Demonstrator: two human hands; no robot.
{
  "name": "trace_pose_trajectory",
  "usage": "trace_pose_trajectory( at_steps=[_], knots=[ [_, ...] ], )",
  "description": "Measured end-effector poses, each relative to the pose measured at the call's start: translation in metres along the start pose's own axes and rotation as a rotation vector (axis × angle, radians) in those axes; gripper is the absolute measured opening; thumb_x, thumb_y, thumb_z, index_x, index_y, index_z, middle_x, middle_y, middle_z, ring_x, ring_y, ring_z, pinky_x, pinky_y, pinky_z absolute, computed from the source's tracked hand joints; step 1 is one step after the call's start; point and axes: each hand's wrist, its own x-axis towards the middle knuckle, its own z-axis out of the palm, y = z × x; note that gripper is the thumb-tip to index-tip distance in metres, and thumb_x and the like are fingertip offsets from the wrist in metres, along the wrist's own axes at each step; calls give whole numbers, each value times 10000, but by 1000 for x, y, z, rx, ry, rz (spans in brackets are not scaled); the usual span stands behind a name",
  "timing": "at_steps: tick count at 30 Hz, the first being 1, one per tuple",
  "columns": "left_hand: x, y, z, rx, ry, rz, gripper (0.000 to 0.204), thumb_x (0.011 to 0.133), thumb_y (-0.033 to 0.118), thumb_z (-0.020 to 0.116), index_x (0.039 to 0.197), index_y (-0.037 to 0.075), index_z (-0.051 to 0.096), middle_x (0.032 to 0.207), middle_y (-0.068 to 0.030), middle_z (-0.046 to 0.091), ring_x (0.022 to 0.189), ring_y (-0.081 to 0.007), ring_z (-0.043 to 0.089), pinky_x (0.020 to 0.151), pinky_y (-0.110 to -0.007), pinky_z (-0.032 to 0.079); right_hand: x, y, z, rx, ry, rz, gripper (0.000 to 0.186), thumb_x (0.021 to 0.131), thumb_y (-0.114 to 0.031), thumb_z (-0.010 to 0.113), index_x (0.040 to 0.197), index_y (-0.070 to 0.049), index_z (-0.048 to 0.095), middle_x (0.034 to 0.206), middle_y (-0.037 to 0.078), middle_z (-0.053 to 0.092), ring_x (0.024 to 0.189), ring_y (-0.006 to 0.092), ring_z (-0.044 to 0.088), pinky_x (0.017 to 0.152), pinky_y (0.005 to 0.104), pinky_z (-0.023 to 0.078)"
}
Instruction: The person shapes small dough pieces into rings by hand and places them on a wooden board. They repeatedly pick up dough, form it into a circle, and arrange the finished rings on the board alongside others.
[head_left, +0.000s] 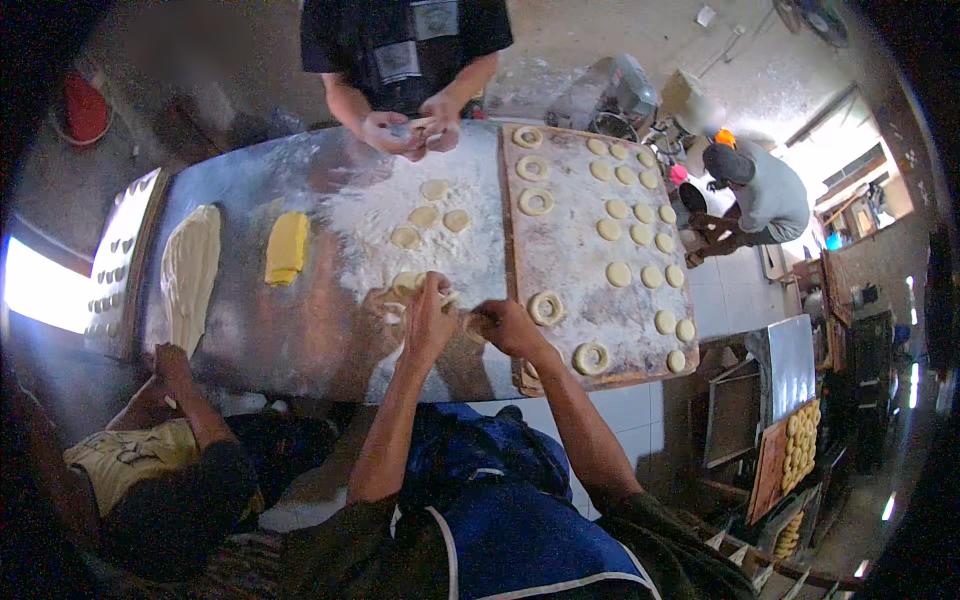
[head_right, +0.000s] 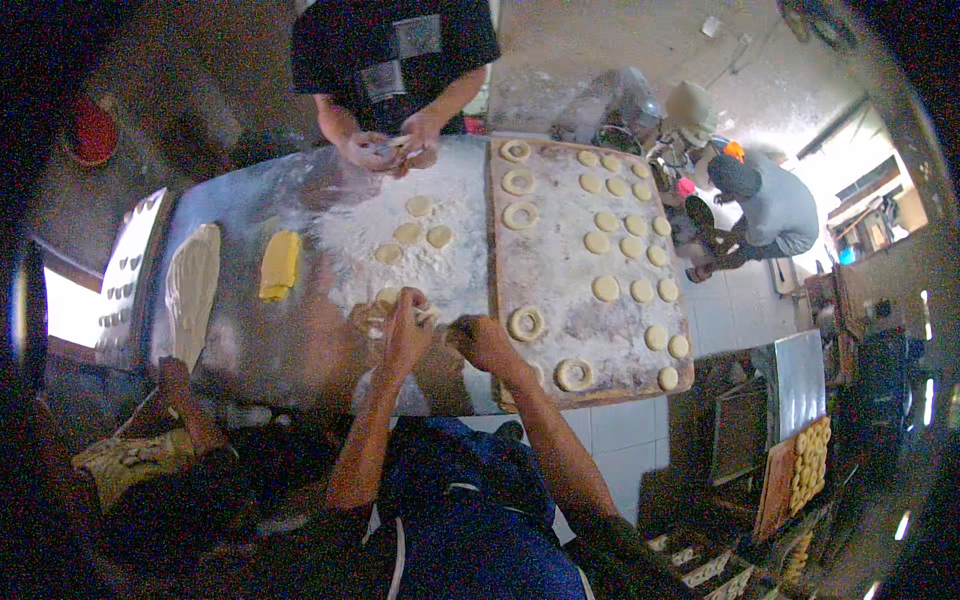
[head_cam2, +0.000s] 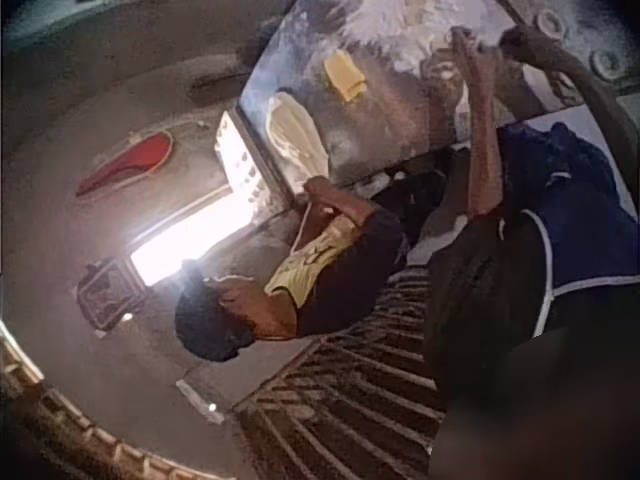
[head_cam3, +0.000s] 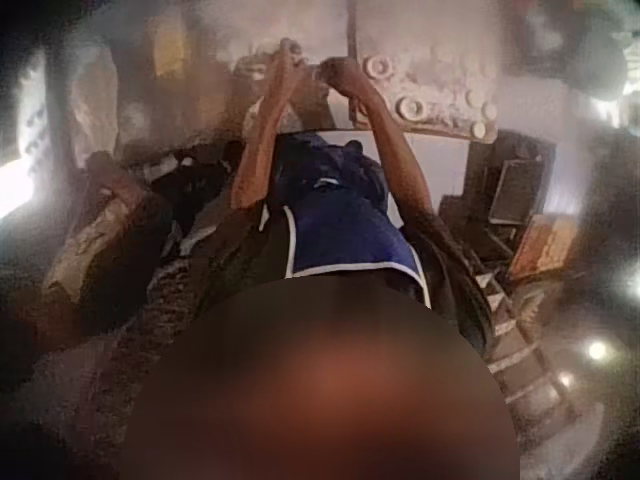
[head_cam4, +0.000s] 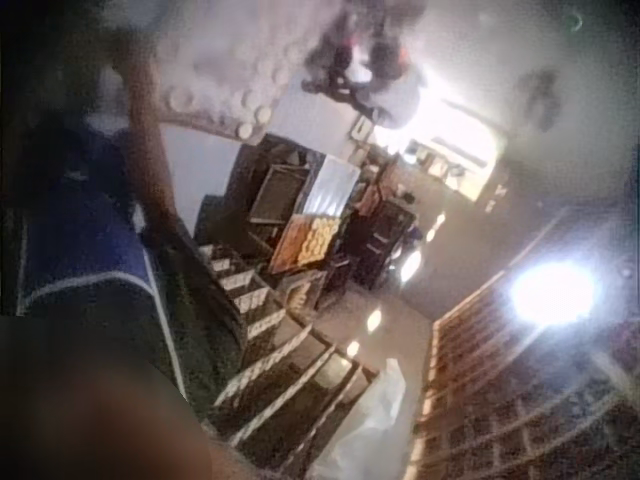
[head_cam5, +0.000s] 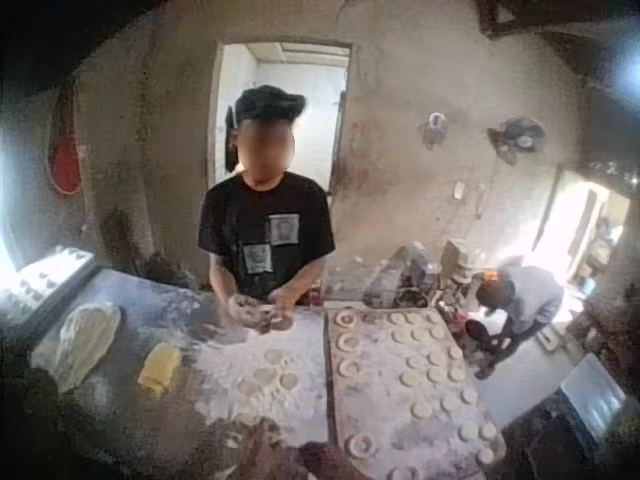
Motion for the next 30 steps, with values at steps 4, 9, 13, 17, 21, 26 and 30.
trace_pose_trajectory(
  at_steps=[4, 9, 13, 17, 21, 26, 30],
  knots=[
    [-16, -22, -29, 169, 124, 9, 272, 793, 101, 676, 988, 32, 499, 877, -151, 533, 851, -344, 571, 760, -434, 447, 44, 7, 27, -580, 56, 77, 253, 686, -163, 775, 800, 13, 634, 743, 167, 665, 703, 264, 665, 659, 393, 518],
    [-49, -3, -11, -360, 31, -243, 385, 876, 198, 657, 1163, -43, 566, 961, -138, 629, 866, -246, 632, 762, -374, 500, 25, 1, 6, 19, -17, 150, 304, 697, -111, 810, 866, -1, 582, 757, 91, 644, 673, 154, 598, 617, 304, 498],
    [-49, 9, 2, -693, -173, -470, 313, 890, 258, 674, 1081, 11, 651, 1003, -66, 655, 915, -179, 611, 821, -319, 490, -1, -19, -3, 262, 162, 238, 436, 692, -9, 772, 1010, -36, 476, 828, 100, 623, 760, 162, 614, 638, 309, 502],
    [-46, 25, 11, -881, -184, -466, 216, 913, 176, 643, 1041, 3, 638, 926, -49, 644, 834, -130, 601, 743, -293, 503, -13, -33, -4, 401, 259, 299, 597, 685, 12, 768, 1165, -59, 420, 849, 82, 612, 777, 157, 599, 681, 313, 504],
    [-44, 42, 16, -1063, -187, -472, 261, 928, 107, 612, 1166, 18, 550, 929, -67, 644, 777, -116, 606, 692, -274, 514, -29, -34, -20, 524, 142, 198, 511, 774, 14, 662, 1206, -36, 392, 865, 60, 597, 775, 159, 610, 686, 290, 509],
    [-38, 56, 19, -1298, -461, -497, 505, 833, -12, 588, 1293, 63, 394, 1029, -87, 631, 814, -147, 626, 739, -280, 520, -41, -14, -43, 922, 89, 190, 391, 902, -289, 548, 1189, -34, 471, 879, 37, 584, 777, 173, 599, 689, 321, 508],
    [-41, 77, 41, -1096, -327, -135, 408, 774, 26, 540, 1164, 67, 426, 952, -35, 566, 860, -140, 597, 779, -276, 500, -41, 5, -53, -8, 221, 231, 330, 972, -300, 422, 1039, -46, 622, 840, 71, 650, 700, 235, 609, 660, 385, 512]
  ],
)
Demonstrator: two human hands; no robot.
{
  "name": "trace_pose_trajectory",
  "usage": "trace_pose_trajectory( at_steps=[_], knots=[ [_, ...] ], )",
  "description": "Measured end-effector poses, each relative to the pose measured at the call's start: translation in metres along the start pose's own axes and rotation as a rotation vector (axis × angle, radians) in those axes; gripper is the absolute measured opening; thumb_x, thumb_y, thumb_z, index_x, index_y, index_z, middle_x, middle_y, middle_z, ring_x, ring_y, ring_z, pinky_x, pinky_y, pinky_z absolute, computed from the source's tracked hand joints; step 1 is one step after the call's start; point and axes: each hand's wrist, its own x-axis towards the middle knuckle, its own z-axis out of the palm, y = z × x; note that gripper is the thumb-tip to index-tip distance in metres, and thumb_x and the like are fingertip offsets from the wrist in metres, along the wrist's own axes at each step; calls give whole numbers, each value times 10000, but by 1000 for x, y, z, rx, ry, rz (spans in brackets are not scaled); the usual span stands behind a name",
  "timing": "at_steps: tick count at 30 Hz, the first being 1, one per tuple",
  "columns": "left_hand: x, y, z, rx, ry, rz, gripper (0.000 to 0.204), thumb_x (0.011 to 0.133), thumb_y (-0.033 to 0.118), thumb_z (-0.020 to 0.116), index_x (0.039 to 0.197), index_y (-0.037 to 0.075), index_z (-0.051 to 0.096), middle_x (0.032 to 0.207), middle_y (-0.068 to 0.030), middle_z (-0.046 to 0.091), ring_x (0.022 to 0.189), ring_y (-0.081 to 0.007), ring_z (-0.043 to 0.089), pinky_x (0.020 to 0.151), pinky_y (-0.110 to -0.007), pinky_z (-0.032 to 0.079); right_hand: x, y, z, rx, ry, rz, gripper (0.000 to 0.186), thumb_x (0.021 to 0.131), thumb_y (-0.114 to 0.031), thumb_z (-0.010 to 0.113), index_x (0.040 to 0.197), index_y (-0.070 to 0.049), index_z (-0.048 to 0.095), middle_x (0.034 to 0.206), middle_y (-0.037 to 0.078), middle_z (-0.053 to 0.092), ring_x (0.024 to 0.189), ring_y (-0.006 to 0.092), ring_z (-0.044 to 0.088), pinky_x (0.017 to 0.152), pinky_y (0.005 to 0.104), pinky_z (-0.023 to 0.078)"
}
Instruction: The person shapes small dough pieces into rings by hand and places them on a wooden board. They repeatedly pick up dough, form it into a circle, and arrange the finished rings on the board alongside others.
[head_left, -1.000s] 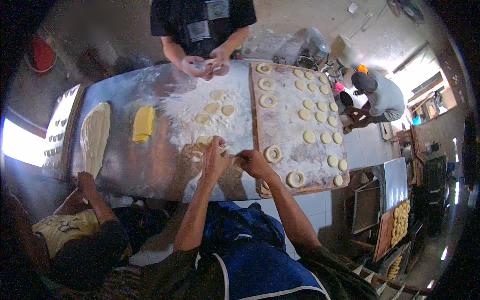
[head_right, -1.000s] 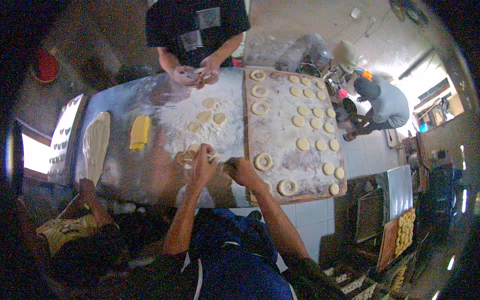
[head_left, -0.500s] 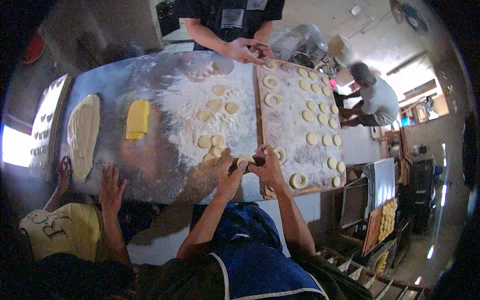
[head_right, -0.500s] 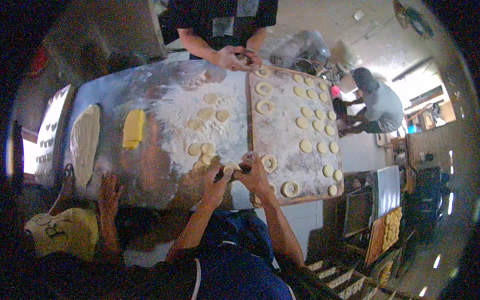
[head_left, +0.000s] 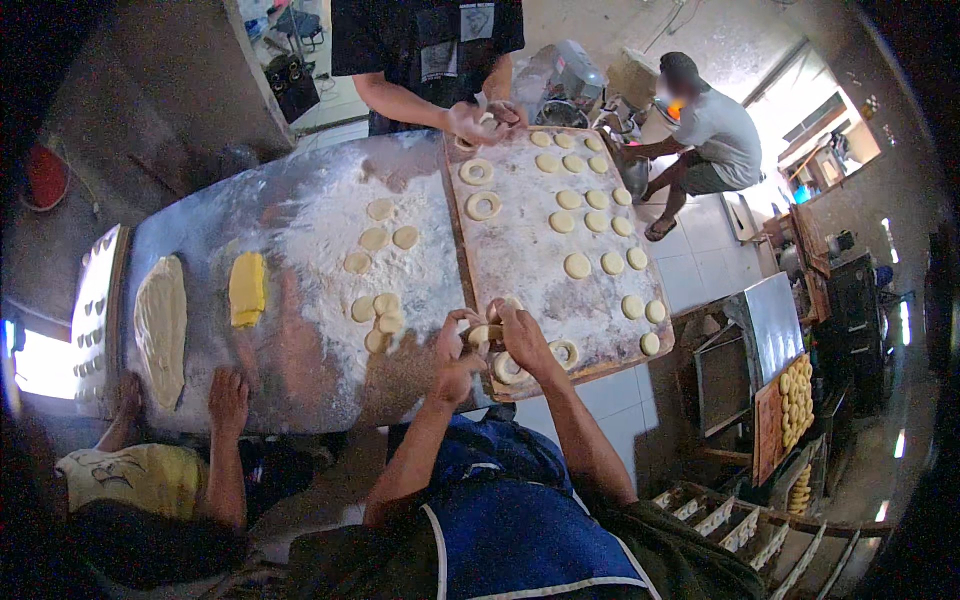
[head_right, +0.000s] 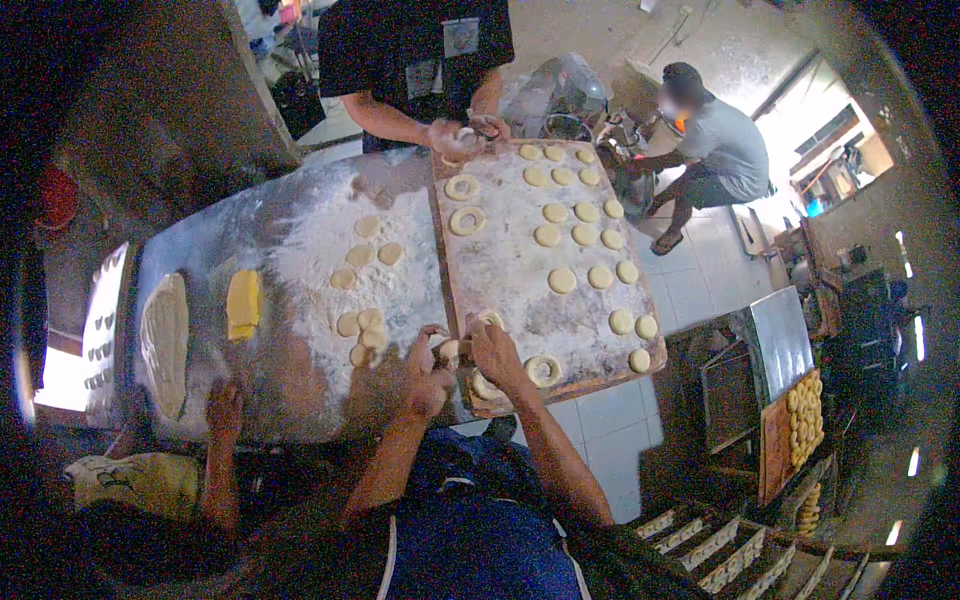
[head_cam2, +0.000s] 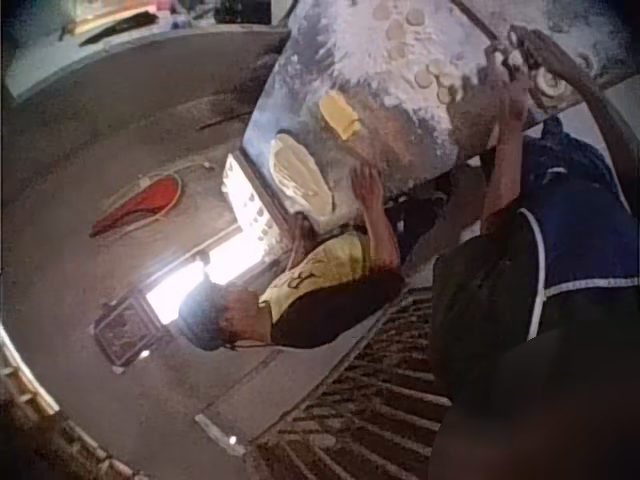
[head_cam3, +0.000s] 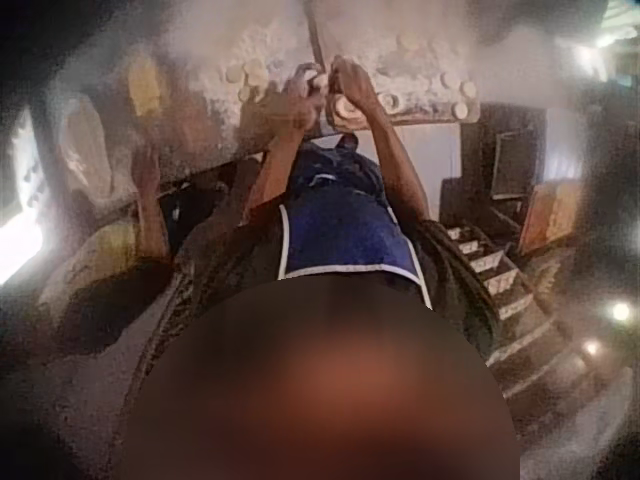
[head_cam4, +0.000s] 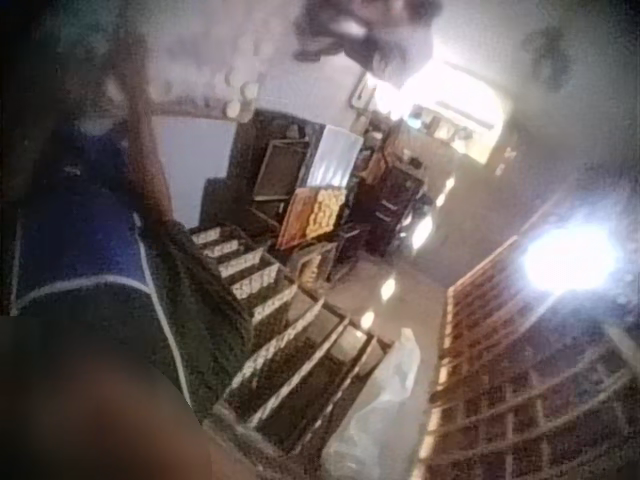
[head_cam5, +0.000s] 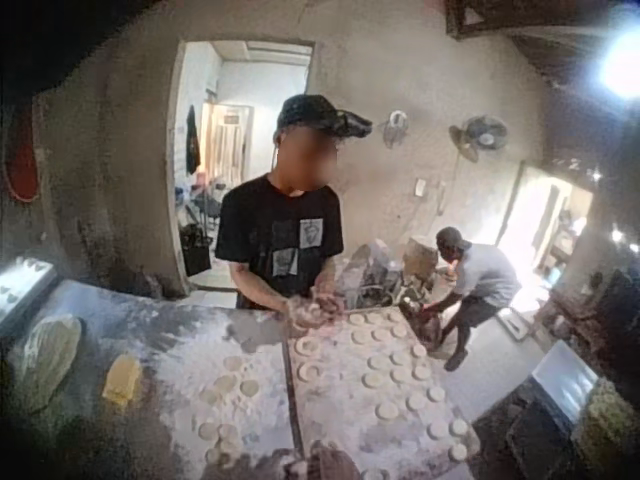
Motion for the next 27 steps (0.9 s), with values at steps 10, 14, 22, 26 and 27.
trace_pose_trajectory(
  at_steps=[10, 14, 22, 26, 27],
  knots=[
    [22, -33, 87, 609, 367, 194, 228, 988, 255, 399, 909, 72, 508, 831, -30, 513, 735, -114, 509, 579, -316, 438, -16, 17, -34, 253, 320, -141, 453, 981, -344, 460, 747, 20, 597, 583, 1, 485, 555, 109, 434, 507, 336, 371],
    [31, -38, 110, -213, 624, -179, 314, 983, 330, 385, 945, 58, 536, 808, -36, 502, 755, -137, 522, 601, -329, 445, -16, 26, -44, 540, 223, 261, 519, 966, -382, 478, 700, 48, 597, 571, 137, 544, 541, 208, 507, 538, 383, 407],
    [29, -57, 123, -74, 480, -156, 408, 1007, 389, 323, 783, 67, 434, 734, -21, 444, 666, -136, 442, 579, -355, 394, -16, 35, -76, 416, 106, 136, 680, 969, -473, 401, 622, 98, 531, 510, 173, 486, 509, 222, 501, 523, 418, 400],
    [31, -64, 134, 240, 450, -132, 378, 1006, 364, 345, 771, 83, 437, 696, -12, 426, 643, -127, 440, 575, -344, 396, -22, 50, -80, 278, 37, 106, 649, 970, -452, 410, 607, 65, 558, 494, 100, 475, 513, 187, 477, 526, 401, 399],
    [31, -65, 136, 52, 482, -219, 381, 1006, 358, 346, 777, 70, 445, 699, -12, 436, 650, -128, 452, 574, -339, 403, -25, 54, -79, 359, 79, 85, 669, 968, -476, 399, 606, 62, 559, 492, 125, 481, 503, 213, 479, 539, 416, 406]
  ],
)
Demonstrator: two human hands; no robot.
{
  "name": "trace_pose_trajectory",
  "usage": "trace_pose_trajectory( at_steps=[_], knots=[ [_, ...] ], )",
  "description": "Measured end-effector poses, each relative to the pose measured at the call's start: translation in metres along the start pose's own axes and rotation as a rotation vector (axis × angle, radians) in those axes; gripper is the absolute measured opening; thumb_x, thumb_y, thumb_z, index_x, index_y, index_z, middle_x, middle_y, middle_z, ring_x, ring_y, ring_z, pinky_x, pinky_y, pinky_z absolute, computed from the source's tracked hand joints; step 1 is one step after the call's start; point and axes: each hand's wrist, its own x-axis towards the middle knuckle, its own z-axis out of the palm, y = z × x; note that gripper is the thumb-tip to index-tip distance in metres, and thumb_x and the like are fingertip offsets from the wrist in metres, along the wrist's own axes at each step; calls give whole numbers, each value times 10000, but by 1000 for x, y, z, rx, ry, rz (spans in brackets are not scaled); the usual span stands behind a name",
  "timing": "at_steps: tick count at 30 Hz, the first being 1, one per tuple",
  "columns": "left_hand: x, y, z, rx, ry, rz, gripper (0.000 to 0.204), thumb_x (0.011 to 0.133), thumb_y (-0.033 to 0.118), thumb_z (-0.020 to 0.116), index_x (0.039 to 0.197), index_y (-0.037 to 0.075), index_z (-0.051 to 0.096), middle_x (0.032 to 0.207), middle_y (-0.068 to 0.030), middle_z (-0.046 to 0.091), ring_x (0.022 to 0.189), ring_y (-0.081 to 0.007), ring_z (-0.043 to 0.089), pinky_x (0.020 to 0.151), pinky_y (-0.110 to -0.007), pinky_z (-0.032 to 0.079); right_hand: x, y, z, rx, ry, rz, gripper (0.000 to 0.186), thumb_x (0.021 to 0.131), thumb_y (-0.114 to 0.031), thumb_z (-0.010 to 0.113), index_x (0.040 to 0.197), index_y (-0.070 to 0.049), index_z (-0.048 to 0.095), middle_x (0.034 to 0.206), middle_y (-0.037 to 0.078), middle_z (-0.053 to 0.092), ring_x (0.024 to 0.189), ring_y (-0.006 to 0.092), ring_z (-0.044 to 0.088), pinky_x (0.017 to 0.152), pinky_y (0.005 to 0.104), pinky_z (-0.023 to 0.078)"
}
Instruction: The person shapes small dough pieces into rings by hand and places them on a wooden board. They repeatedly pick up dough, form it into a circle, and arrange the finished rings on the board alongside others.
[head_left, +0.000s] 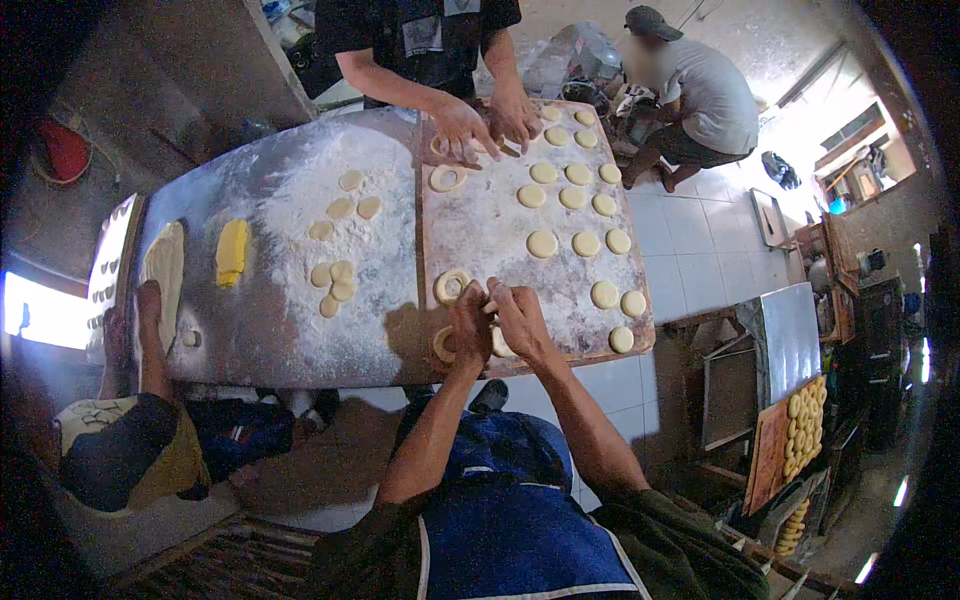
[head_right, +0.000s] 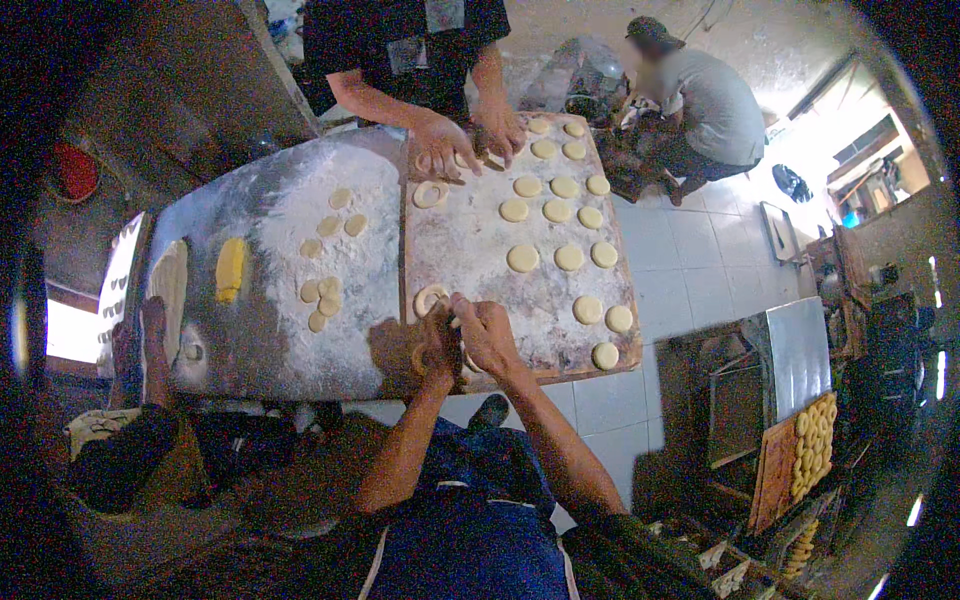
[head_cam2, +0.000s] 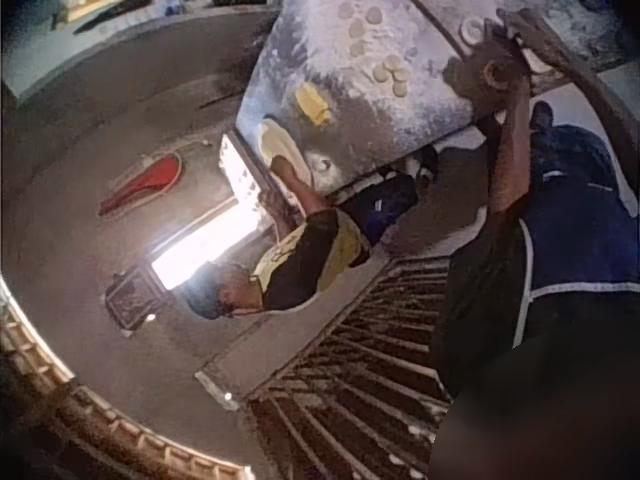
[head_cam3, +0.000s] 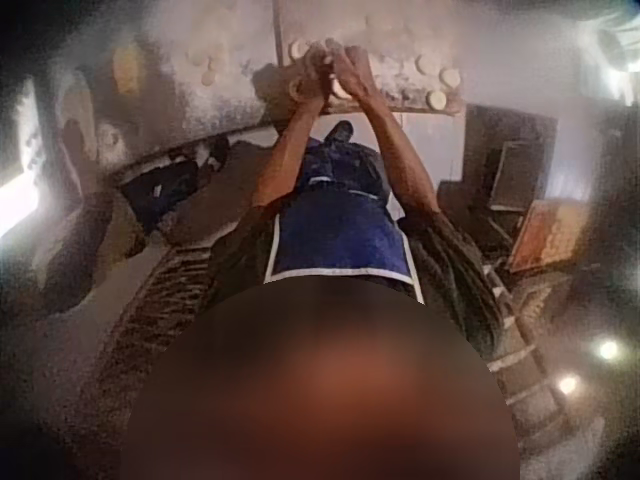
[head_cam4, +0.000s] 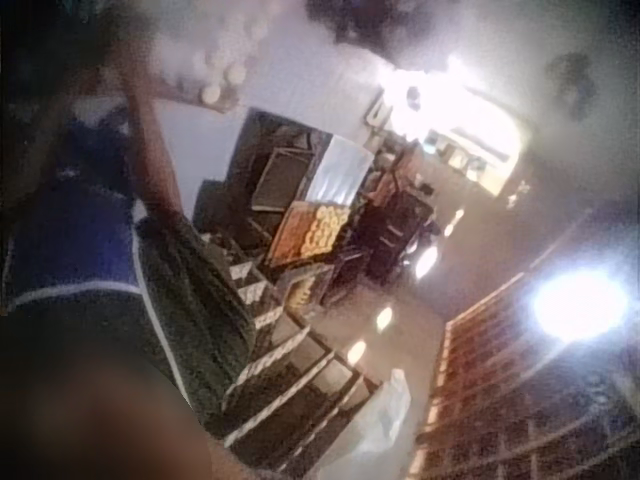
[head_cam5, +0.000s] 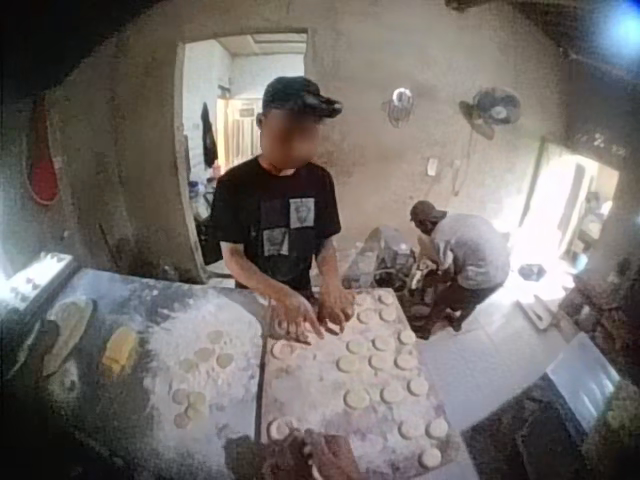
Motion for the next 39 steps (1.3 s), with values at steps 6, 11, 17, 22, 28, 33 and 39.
trace_pose_trajectory(
  at_steps=[6, 11, 17, 22, 28, 33, 39],
  knots=[
    [-13, -2, 9, 220, -32, 266, 367, 1004, 328, 352, 761, 59, 416, 718, -8, 449, 677, -112, 487, 601, -283, 430, -4, 18, -12, -136, -9, 130, 723, 979, -530, 362, 636, 80, 544, 513, 134, 461, 519, 191, 472, 521, 398, 391],
    [-19, 3, 16, 116, -60, 184, 370, 991, 350, 377, 771, 55, 423, 709, -18, 455, 662, -129, 476, 601, -296, 424, -10, 10, -25, 116, 21, -73, 705, 973, -500, 383, 637, 101, 536, 481, 192, 468, 467, 276, 473, 517, 441, 401],
    [-24, -15, 14, 257, -49, 314, 376, 976, 368, 423, 802, 37, 464, 680, -46, 442, 667, -164, 469, 602, -316, 408, -22, 5, -34, -99, -22, -156, 620, 964, -458, 429, 664, 59, 596, 479, 156, 505, 457, 218, 487, 489, 402, 404],
    [4, -32, -10, 516, 40, 349, 346, 982, 322, 424, 887, 14, 550, 736, -117, 542, 705, -216, 539, 628, -348, 450, -12, 8, -36, 48, -71, -231, 402, 871, -338, 629, 700, 26, 614, 581, 102, 566, 575, 119, 516, 531, 329, 432],
    [46, 2, 6, 1014, -2, 168, 232, 880, 116, 512, 1089, 15, 515, 1135, -201, 539, 998, -390, 549, 784, -513, 448, 13, 2, -43, -270, 28, -108, 478, 723, -160, 748, 1129, 39, 593, 852, 188, 685, 809, 288, 671, 776, 378, 517],
    [7, 14, -34, 1508, 24, 581, 331, 845, 167, 563, 1156, 58, 533, 1160, -182, 559, 1124, -378, 500, 901, -598, 358, -17, 27, -69, -711, 156, -90, 668, 738, -188, 752, 1273, 68, 447, 1075, 280, 595, 1040, 419, 566, 893, 488, 458],
    [-10, 2, -74, 1615, -204, 682, 377, 846, 178, 572, 1206, 74, 541, 1174, -166, 566, 1135, -361, 501, 921, -561, 367, -21, 77, -128, -1060, 424, -422, 483, 812, -59, 595, 1240, 114, 451, 1112, 319, 572, 1063, 482, 534, 952, 506, 426]
  ],
)
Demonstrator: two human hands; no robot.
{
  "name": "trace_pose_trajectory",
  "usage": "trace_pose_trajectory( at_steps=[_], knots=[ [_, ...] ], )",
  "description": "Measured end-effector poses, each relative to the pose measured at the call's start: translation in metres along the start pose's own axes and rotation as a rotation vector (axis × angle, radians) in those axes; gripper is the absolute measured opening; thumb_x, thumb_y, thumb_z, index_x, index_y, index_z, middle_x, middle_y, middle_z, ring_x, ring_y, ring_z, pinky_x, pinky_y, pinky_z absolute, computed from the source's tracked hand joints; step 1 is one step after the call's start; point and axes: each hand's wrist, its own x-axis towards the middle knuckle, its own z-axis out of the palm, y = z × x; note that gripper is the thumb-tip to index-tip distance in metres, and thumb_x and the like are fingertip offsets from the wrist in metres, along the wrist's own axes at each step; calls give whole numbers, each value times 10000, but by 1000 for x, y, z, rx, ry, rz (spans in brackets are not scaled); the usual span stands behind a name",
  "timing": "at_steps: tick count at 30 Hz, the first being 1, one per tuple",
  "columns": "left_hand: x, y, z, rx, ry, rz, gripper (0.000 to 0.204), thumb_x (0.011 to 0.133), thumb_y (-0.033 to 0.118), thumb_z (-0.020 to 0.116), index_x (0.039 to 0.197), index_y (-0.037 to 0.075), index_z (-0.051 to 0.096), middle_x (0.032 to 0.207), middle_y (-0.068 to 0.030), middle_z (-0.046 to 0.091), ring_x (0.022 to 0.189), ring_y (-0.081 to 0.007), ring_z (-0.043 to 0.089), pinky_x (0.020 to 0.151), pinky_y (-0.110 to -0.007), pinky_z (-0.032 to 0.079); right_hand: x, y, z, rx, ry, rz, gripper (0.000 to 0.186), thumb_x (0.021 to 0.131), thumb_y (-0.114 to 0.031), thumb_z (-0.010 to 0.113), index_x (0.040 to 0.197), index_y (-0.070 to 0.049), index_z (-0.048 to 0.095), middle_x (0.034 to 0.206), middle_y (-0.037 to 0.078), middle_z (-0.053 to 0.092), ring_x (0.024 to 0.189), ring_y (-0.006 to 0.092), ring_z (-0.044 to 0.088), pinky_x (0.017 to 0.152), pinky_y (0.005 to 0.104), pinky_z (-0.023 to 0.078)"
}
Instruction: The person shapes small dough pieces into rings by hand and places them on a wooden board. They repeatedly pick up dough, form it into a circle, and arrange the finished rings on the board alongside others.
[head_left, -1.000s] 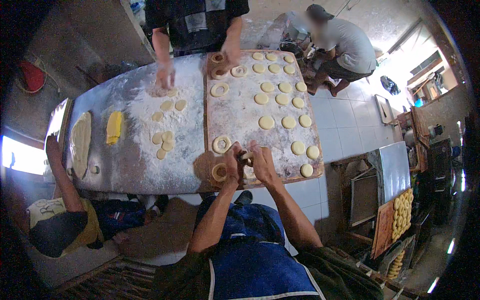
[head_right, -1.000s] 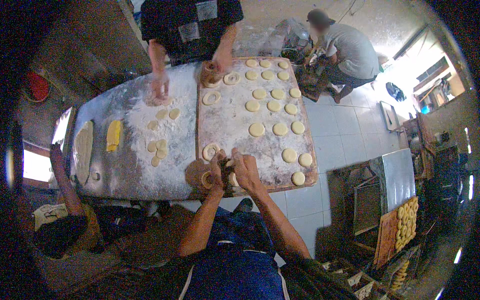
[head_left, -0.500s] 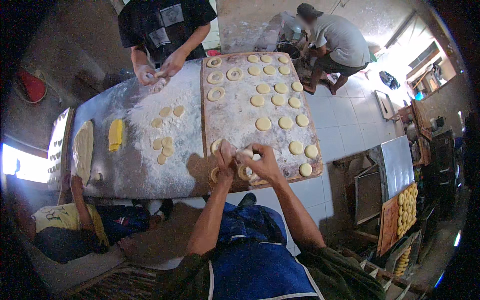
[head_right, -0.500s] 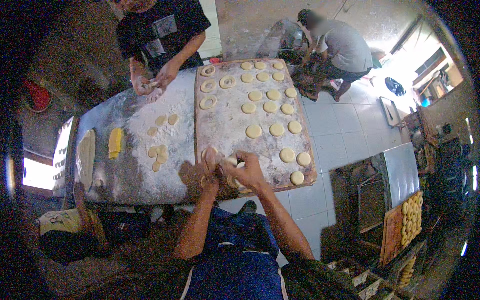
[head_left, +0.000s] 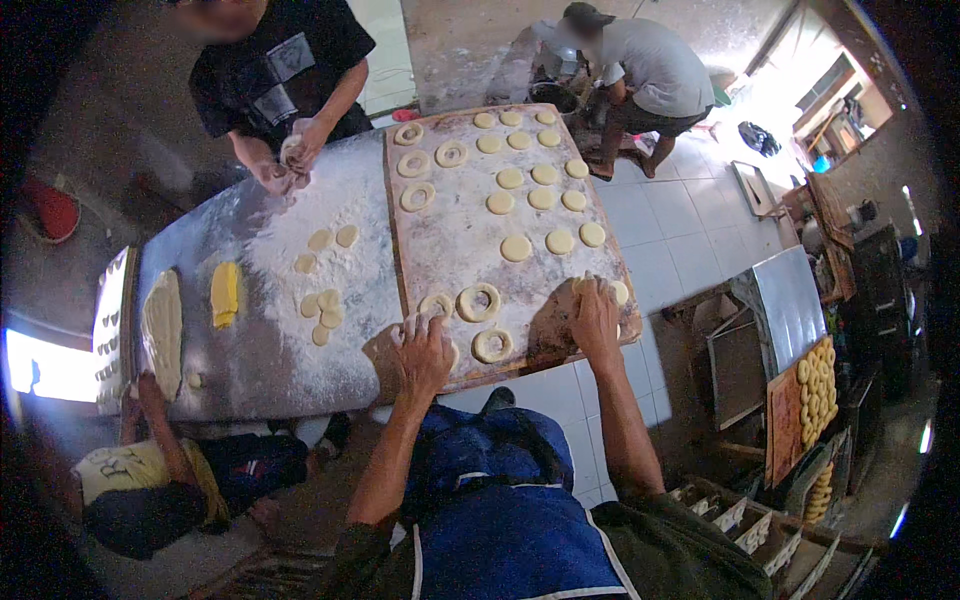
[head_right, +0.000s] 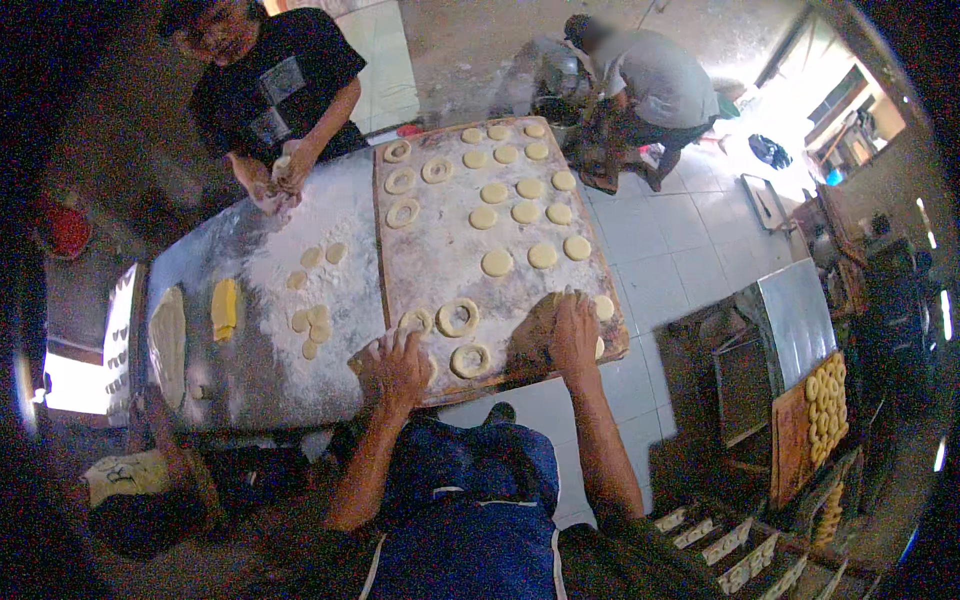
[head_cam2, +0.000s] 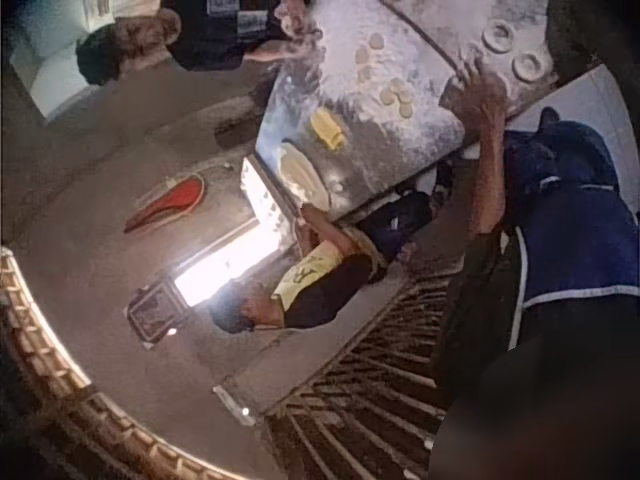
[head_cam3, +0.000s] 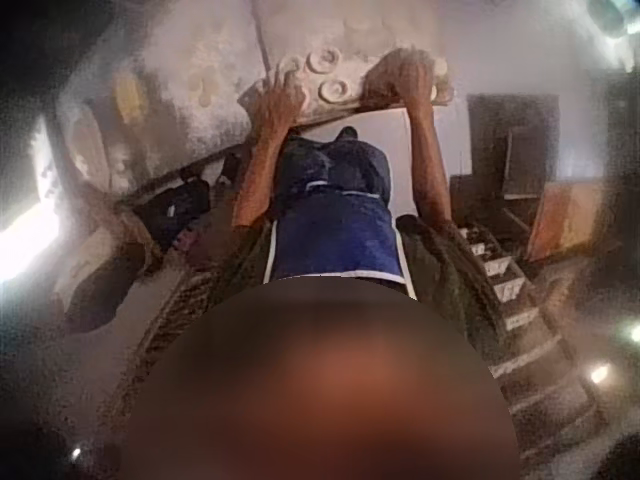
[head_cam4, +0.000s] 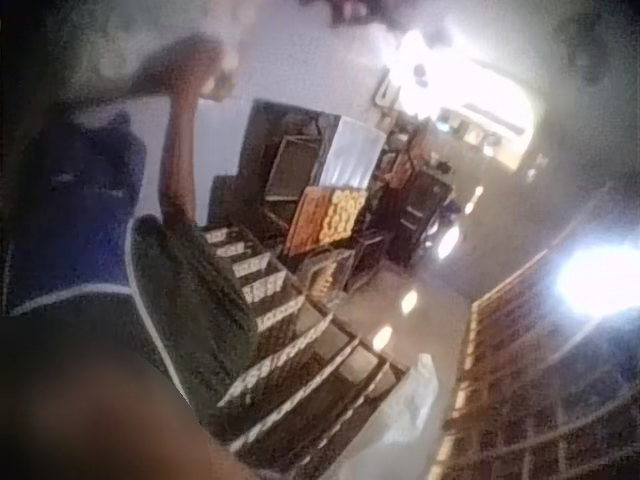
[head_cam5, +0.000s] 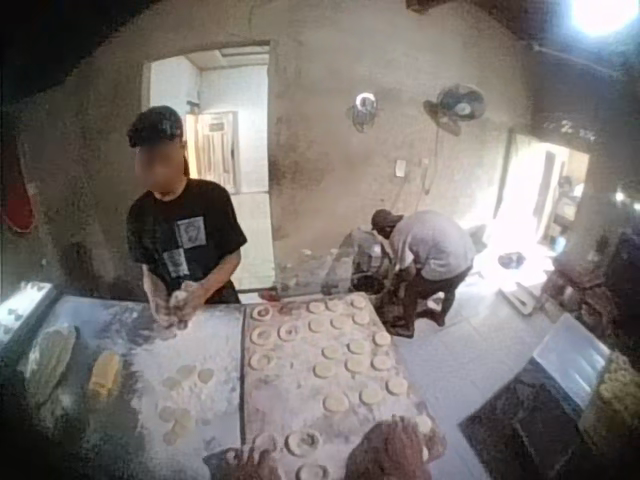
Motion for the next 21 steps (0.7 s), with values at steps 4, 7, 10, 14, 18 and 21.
trace_pose_trajectory(
  at_steps=[4, 7, 10, 14, 18, 21],
  knots=[
    [34, 29, -14, 18, 236, 19, 385, 864, 235, 533, 1211, 70, 554, 1089, -176, 607, 1037, -372, 572, 856, -546, 442, 2, 12, 12, -24, -47, -65, 454, 818, -39, 551, 1236, 106, 449, 1155, 343, 549, 1075, 499, 522, 954, 508, 422],
    [107, 68, 2, -107, 171, 123, 354, 874, 201, 517, 1192, 56, 577, 1077, -177, 633, 980, -337, 621, 807, -484, 488, 11, 21, 17, -16, -253, 208, 383, 811, -70, 574, 1168, 59, 522, 1107, 325, 584, 1043, 465, 556, 911, 488, 448],
    [149, 93, 25, -117, 162, 159, 337, 860, 175, 506, 1146, 14, 586, 1020, -187, 652, 944, -338, 640, 775, -485, 505, 28, 34, 17, 118, -328, 420, 266, 792, -140, 627, 1011, 10, 615, 997, 276, 636, 965, 414, 609, 824, 466, 478],
    [171, 84, 27, -212, -135, 100, 338, 838, 196, 526, 1106, -3, 578, 948, -204, 662, 876, -368, 655, 761, -490, 522, 32, 26, -10, 159, -324, 366, 272, 763, -268, 691, 864, -17, 661, 805, 212, 663, 800, 384, 650, 680, 459, 491],
    [156, 45, 10, -857, -86, 53, 325, 786, 188, 659, 1043, 24, 547, 912, -196, 657, 872, -410, 635, 774, -491, 502, 42, -34, -39, 268, -313, 297, 230, 713, -132, 771, 843, 13, 648, 760, 177, 676, 731, 286, 681, 659, 378, 529],
    [113, -32, -1, -923, 132, -119, 323, 788, 170, 693, 1030, 51, 516, 914, -183, 651, 822, -389, 648, 700, -485, 508, 72, -102, -22, 528, -447, 160, 257, 715, -84, 775, 922, 27, 670, 833, 172, 697, 778, 230, 689, 699, 360, 539]
  ],
)
